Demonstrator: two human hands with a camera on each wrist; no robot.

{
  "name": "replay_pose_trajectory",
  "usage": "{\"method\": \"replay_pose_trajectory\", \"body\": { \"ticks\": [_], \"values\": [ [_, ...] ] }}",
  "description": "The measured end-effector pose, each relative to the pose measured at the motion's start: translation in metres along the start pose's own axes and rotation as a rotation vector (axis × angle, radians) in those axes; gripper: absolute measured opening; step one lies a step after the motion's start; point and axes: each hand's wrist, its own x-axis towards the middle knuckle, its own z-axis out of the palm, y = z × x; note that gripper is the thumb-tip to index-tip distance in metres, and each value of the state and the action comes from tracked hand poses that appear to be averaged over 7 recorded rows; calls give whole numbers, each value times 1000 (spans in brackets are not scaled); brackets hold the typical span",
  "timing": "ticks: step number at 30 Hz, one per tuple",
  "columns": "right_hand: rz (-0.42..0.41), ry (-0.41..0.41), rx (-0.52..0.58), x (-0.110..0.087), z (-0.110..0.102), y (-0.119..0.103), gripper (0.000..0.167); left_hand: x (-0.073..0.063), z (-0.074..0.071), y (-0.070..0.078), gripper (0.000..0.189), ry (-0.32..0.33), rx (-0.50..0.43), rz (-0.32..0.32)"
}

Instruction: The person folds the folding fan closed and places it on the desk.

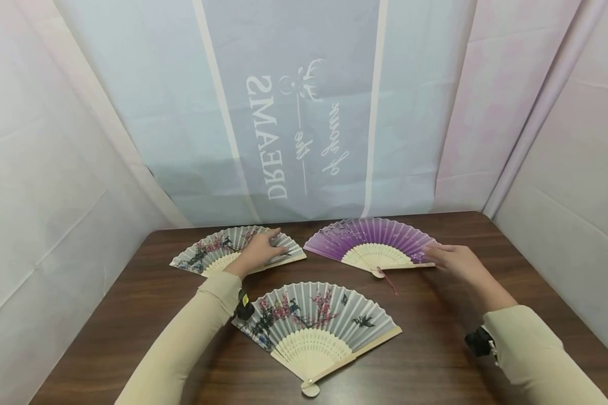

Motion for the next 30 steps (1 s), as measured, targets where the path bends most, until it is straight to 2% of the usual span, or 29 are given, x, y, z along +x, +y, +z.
{"method": "replay_pose_trajectory", "body": {
  "ticks": [4,6,8,10,13,17,21,24,30],
  "values": [
    [-26,-76,216,-2,2,0,68,3,4,0,69,5,0,-4],
    [-41,-100,280,-3,3,1,68,3,6,0,69,9,1,-3],
    [-44,-120,329,-5,4,3,59,4,8,1,69,8,5,0],
    [-39,-145,373,-6,3,6,42,4,9,2,68,4,10,6],
    [-5,-185,442,-5,1,7,26,6,11,6,68,-1,2,8],
    [51,-250,516,-3,-1,8,38,9,14,11,67,-1,-7,5],
    [90,-340,592,-1,0,13,39,10,17,16,65,-10,-45,18],
    [82,-422,672,1,1,17,42,10,19,18,65,-24,-83,11],
    [67,-551,795,5,5,23,47,13,23,25,60,-25,-80,2]
  ]
}}
